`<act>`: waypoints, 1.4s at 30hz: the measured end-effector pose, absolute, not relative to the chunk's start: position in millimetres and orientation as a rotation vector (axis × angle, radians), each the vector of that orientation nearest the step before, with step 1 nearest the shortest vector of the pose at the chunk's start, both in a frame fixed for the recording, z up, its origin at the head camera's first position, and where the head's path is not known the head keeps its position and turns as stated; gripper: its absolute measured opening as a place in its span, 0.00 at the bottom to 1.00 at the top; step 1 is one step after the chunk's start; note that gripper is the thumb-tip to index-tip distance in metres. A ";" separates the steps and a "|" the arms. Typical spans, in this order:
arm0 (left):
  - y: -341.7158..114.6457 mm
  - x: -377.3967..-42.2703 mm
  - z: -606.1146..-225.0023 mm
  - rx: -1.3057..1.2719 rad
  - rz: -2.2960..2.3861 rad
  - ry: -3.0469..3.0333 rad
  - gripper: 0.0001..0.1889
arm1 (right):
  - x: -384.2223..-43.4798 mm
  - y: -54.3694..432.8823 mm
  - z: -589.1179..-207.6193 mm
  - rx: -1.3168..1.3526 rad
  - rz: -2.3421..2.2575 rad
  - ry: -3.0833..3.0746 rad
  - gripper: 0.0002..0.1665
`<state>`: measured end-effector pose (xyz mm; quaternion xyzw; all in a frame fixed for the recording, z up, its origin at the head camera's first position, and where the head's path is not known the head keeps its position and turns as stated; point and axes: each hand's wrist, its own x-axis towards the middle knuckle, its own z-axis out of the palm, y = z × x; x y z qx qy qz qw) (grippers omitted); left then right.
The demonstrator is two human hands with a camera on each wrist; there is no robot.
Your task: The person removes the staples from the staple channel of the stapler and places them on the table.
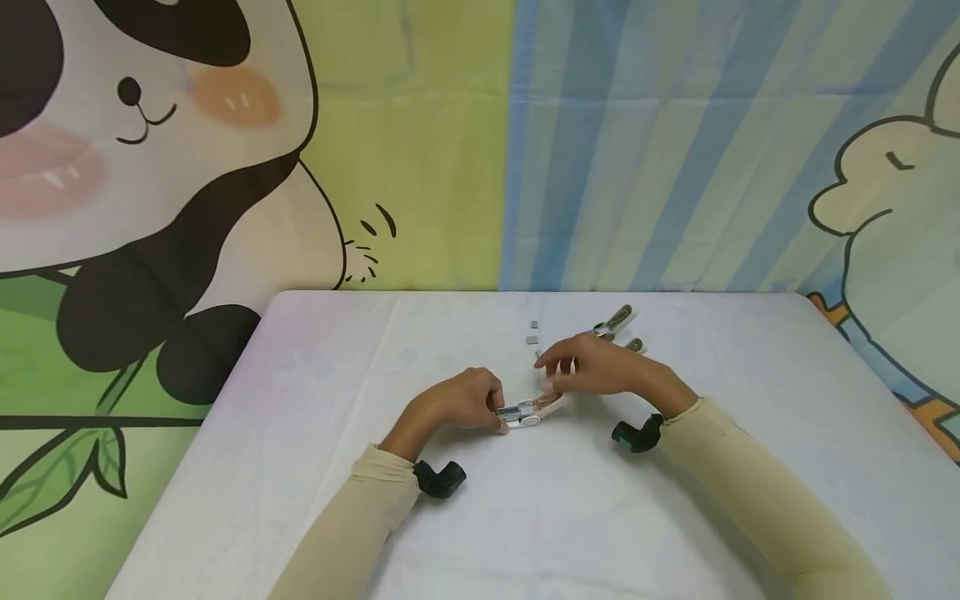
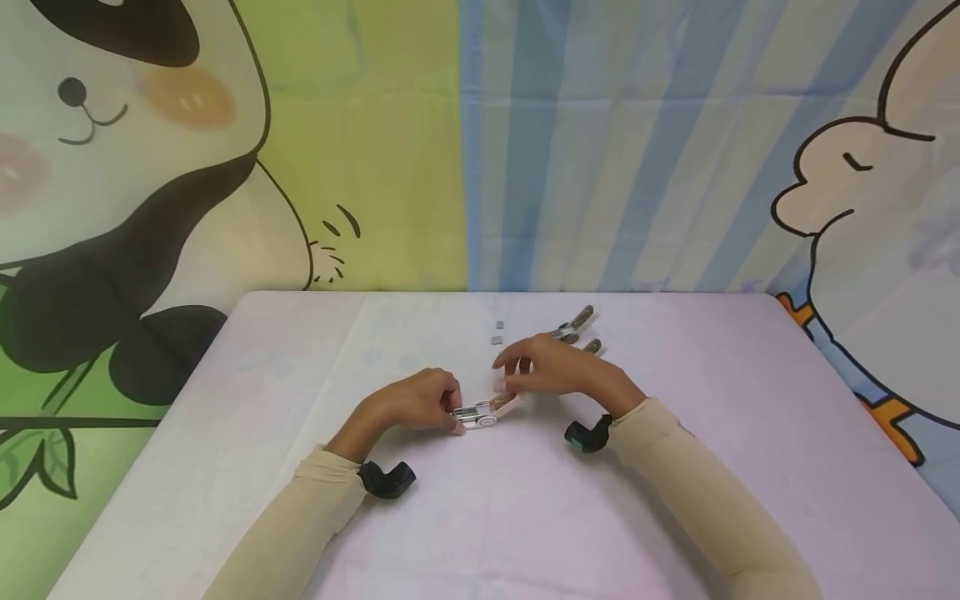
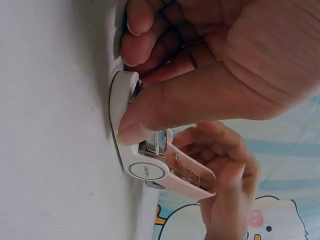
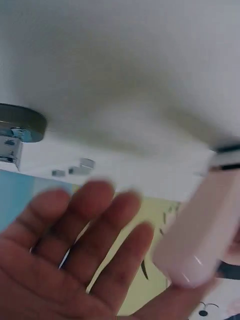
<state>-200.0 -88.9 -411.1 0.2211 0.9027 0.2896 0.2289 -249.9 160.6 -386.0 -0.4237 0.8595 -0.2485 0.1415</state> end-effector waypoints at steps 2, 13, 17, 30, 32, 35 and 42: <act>-90.7 -200.8 -411.2 0.611 0.794 2.490 0.09 | -243.2 161.7 -385.3 -1.220 -0.712 2.377 0.22; -68.4 -194.8 -417.0 0.783 0.787 2.458 0.09 | -225.9 182.6 -372.5 -1.186 -0.509 2.377 0.15; -45.9 -188.7 -409.6 0.878 0.758 2.444 0.11 | -222.2 199.2 -363.2 -1.112 -0.436 2.361 0.15; 18.8 -194.9 -419.7 0.840 0.738 2.653 0.11 | -222.3 242.9 -347.2 -0.833 -0.284 2.536 0.18; 24.9 -196.9 -422.9 0.830 0.715 2.698 0.10 | -223.4 246.2 -349.3 -0.791 -0.268 2.564 0.18; 30.2 -198.5 -426.0 0.825 0.689 2.726 0.10 | -225.1 248.7 -353.8 -0.740 -0.256 2.582 0.18; 16.2 -199.1 -418.3 0.752 0.723 2.692 0.14 | -226.8 247.8 -353.2 -0.747 -0.262 2.558 0.22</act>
